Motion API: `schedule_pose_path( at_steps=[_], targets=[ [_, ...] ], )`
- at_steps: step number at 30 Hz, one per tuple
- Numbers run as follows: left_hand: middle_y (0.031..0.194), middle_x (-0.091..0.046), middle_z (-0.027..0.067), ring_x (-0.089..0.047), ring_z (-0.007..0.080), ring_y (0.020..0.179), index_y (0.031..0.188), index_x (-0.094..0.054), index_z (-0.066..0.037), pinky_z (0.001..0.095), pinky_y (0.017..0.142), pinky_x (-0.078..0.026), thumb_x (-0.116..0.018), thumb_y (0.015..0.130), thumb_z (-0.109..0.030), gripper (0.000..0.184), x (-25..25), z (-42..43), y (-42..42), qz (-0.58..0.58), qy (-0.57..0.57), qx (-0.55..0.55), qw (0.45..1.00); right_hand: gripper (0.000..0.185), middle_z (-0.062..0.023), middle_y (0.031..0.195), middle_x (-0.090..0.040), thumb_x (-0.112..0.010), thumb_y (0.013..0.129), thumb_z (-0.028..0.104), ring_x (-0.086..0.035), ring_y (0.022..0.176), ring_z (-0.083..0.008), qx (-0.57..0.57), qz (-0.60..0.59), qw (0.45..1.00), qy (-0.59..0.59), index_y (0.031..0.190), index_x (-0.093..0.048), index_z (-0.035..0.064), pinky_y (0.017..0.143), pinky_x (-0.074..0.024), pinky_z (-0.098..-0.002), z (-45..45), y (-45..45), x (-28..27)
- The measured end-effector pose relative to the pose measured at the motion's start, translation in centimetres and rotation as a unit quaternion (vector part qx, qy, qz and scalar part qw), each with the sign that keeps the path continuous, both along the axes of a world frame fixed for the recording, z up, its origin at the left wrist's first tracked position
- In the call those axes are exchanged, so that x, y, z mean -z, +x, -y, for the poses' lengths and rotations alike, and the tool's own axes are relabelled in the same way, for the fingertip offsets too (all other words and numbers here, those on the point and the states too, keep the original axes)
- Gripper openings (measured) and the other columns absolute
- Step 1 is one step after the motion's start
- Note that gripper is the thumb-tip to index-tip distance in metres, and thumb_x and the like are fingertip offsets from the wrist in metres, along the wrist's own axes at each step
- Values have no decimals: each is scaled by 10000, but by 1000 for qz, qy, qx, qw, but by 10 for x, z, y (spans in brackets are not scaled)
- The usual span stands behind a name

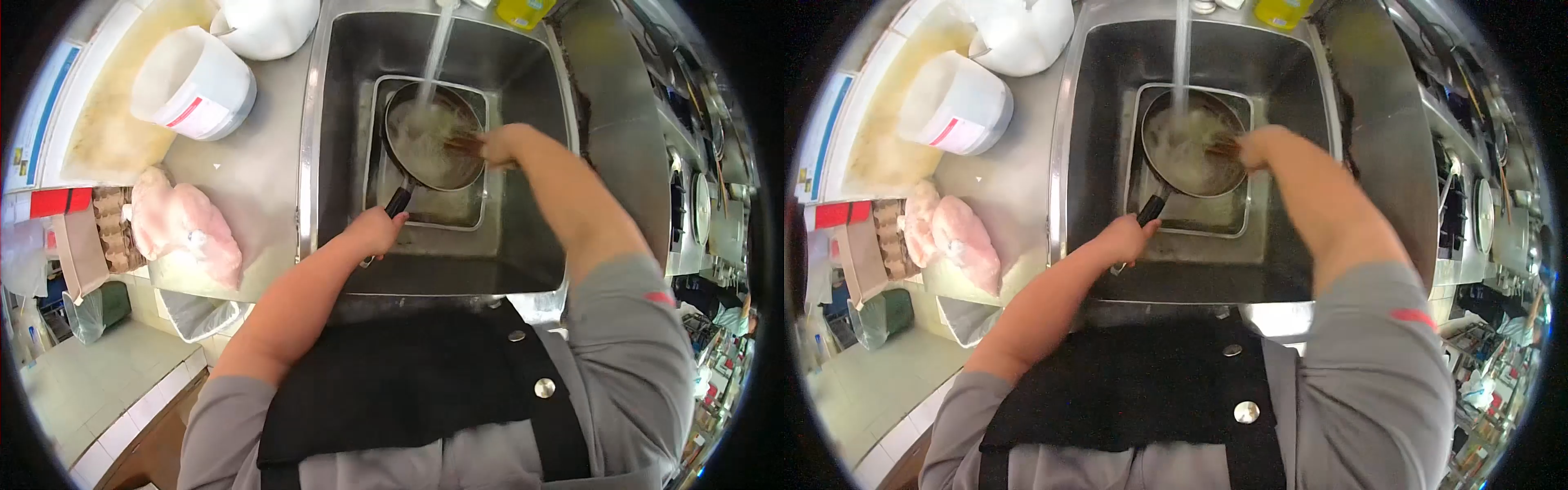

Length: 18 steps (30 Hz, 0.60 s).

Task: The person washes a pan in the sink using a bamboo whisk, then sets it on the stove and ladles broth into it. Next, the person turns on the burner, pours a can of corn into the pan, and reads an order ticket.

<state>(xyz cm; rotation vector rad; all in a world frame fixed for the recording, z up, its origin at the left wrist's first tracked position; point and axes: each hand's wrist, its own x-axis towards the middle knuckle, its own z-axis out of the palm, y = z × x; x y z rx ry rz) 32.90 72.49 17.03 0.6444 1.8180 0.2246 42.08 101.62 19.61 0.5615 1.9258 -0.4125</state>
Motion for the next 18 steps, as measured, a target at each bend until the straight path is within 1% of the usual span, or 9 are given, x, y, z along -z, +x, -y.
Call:
schedule_pose_path(
  at_steps=[2, 4, 5, 7, 9, 12, 13, 16, 18],
  targets=[
    [708, -629, 178, -653, 254, 525, 1140, -526, 87, 401, 512, -519, -483, 985, -530, 637, 2, -2, 1, 13, -2, -22, 1000, 835, -173, 1400, -527, -668, 830, 292, -619, 1092, -316, 98, -90, 991, -26, 1548, -257, 182, 769, -564, -409, 18, -7, 13],
    [703, -622, 157, -647, 249, 522, 1139, -524, 82, 396, 499, -512, -490, 982, -536, 639, 0, -3, 3, 30, -6, -47, 998, 879, -161, 1443, -484, -701, 842, 328, -593, 1131, -323, 94, -69, 993, -22, 1563, -212, 215, 724, -583, -426, 66, -21, -28],
    [700, -619, 147, -644, 247, 520, 1139, -523, 80, 394, 492, -509, -493, 980, -539, 640, -2, -1, 0, 35, -10, -57, 998, 878, -136, 1466, -448, -699, 859, 297, -583, 1139, -280, 145, -65, 981, -114, 1570, -187, 237, 690, -591, -388, 76, -17, -40],
    [699, -615, 148, -638, 241, 512, 1121, -513, 107, 386, 478, -500, -494, 980, -541, 663, -8, -5, -2, 53, -56, -42, 996, 871, -118, 1457, -467, -724, 838, 296, -600, 1117, -288, 235, -99, 933, -253, 1557, -235, 236, 655, -593, -393, 49, 4, -15],
    [689, -616, 148, -636, 234, 511, 1105, -489, 154, 381, 454, -482, -489, 984, -540, 705, -11, -5, 0, 53, -34, -59, 996, 889, -121, 1374, -523, -755, 822, 278, -650, 951, -275, 344, -182, 833, -393, 1549, -247, 216, 553, -570, -388, 46, 13, 7],
    [676, -621, 152, -637, 241, 514, 1092, -481, 163, 395, 445, -470, -491, 988, -527, 699, -9, -3, 3, 30, -40, -43, 998, 902, -162, 1306, -542, -742, 843, 276, -650, 851, -267, 507, -298, 747, -309, 1555, -193, 203, 480, -531, -406, 56, -20, 64],
    [611, -626, 137, -655, 247, 511, 826, -611, 79, 424, 523, -505, -454, 990, -549, 668, -7, -3, 5, -28, -40, -22, 999, 919, -196, 1258, -561, -728, 856, 284, -645, 782, -272, 569, -285, 727, -258, 1560, -141, 204, 454, -505, -406, 62, -31, 54],
    [671, -619, 162, -645, 264, 524, 1109, -482, 169, 408, 448, -464, -460, 995, -541, 719, 2, -2, -1, 15, -2, -6, 1000, 945, -223, 1284, -542, -714, 862, 283, -651, 772, -286, 563, -224, 758, -242, 1566, -87, 211, 439, -495, -406, 75, -42, 48],
    [664, -618, 161, -650, 265, 528, 1123, -492, 169, 409, 475, -480, -451, 996, -545, 726, 0, -5, -8, 19, -4, 4, 1000, 878, -198, 1399, -467, -701, 853, 298, -626, 1001, -343, 374, -155, 892, -202, 1557, -176, 260, 585, -554, -441, 71, -29, 29]
  ],
)
